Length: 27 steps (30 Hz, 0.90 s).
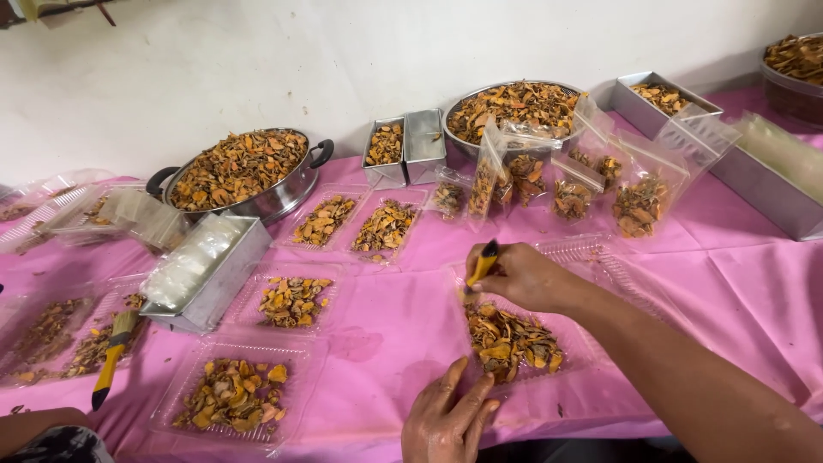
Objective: Packaging dried herbs into small plastic bags and containers using hands and a brush.
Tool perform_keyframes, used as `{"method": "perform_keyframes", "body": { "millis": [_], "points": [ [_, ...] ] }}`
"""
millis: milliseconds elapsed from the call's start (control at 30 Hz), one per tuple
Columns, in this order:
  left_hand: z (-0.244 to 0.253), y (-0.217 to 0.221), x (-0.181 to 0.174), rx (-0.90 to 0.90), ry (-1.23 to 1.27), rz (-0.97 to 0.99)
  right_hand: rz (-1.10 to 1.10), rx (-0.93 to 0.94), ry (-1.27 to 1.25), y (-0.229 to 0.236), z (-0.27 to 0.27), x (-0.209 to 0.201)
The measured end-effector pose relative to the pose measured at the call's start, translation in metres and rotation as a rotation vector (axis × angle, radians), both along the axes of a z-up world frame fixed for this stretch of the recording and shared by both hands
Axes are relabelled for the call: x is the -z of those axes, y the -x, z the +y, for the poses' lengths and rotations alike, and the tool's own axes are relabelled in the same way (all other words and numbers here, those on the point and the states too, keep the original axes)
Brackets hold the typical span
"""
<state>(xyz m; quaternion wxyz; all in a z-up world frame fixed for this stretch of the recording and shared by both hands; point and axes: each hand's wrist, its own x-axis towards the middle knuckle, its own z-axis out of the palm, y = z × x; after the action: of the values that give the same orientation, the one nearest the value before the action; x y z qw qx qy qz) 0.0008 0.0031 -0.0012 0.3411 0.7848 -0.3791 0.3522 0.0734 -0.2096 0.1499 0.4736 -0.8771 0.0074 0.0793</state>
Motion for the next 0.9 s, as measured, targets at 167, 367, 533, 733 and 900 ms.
{"method": "perform_keyframes", "body": {
  "millis": [167,367,533,733,900],
  "points": [
    [-0.001,0.001,0.001,-0.016,-0.01,-0.008,-0.012,-0.031,0.136,0.012,-0.021,-0.014],
    [-0.004,0.003,-0.004,-0.039,0.015,-0.033,-0.207,0.037,0.268,-0.002,-0.043,0.01],
    [0.001,0.002,-0.005,0.023,-0.016,-0.007,-0.089,0.058,0.482,0.003,-0.048,0.003],
    [-0.004,0.004,-0.003,-0.021,-0.009,-0.004,-0.05,0.055,0.346,0.015,-0.032,-0.01],
    [0.001,0.001,-0.004,0.015,-0.029,0.039,-0.055,0.119,0.347,0.019,-0.052,-0.017]
  ]
}}
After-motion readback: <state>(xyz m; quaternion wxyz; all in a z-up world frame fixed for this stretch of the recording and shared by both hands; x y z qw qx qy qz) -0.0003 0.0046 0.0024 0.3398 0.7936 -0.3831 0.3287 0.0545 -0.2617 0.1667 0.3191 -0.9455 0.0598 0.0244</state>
